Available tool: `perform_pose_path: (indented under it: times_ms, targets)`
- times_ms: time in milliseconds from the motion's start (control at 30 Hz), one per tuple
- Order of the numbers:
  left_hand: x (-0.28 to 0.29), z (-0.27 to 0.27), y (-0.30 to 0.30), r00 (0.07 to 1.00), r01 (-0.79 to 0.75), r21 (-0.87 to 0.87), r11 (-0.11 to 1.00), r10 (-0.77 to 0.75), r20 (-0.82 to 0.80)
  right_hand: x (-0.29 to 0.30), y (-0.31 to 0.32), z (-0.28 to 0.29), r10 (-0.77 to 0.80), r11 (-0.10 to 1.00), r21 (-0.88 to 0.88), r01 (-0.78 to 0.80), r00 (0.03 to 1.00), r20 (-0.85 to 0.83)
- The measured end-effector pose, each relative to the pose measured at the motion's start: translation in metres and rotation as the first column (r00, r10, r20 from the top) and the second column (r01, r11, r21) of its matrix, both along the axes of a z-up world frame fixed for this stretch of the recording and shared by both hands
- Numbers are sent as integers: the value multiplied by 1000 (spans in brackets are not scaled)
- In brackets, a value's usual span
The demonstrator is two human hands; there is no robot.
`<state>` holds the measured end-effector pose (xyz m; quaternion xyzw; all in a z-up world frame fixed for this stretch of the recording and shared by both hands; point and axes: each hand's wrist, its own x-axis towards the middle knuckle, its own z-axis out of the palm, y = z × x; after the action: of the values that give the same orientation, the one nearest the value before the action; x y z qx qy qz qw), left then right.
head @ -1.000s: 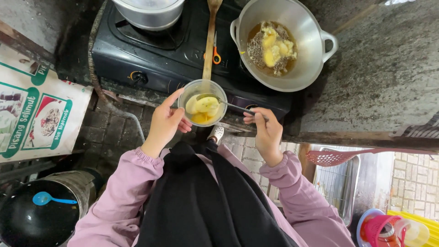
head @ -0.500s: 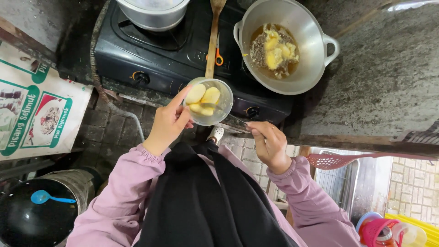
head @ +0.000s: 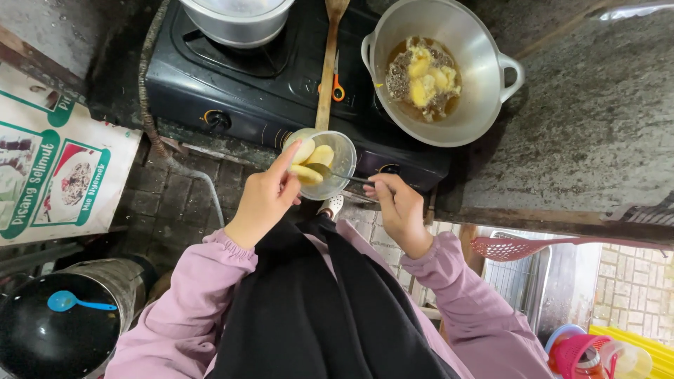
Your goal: Preparing and frying food items by dipping them in egg wash and placing them in a pan with hot oil.
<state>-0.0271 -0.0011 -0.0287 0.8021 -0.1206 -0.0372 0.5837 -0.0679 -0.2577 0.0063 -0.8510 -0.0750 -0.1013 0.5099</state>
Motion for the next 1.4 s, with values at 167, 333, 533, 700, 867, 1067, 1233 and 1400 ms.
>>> perform_pose_path:
  times_ms: [167,333,533,700,867,1067,1233,1400]
  targets:
    - [0,5,-2,985,-20,-51,998,11,-175,8,2,-61,-119,865,376,332,864,-489]
    - [5,8,-3,945,-60,-73,996,34,-325,13,-2,-65,-117,735,439,517,734,-669]
    - [27,24,-10,887,-90,-237,967,-31,-462,27,-43,-35,-195,713,453,535,772,-605]
    - [50,41,-39,888,-108,-372,922,-78,-453,40,-84,2,-271,661,504,556,803,-531]
    - [79,48,-75,909,-130,-402,906,-53,-414,65,-152,20,-370,614,530,584,807,-461]
    - [97,35,-93,907,-141,-391,910,-40,-420,98,-244,-30,-576,599,427,677,735,-358]
    - [100,31,-98,897,-146,-382,913,-41,-440,120,-282,-98,-699,634,261,728,683,-209]
    - [100,35,-99,892,-167,-359,918,-14,-452,117,-255,-74,-619,610,-484,627,759,203]
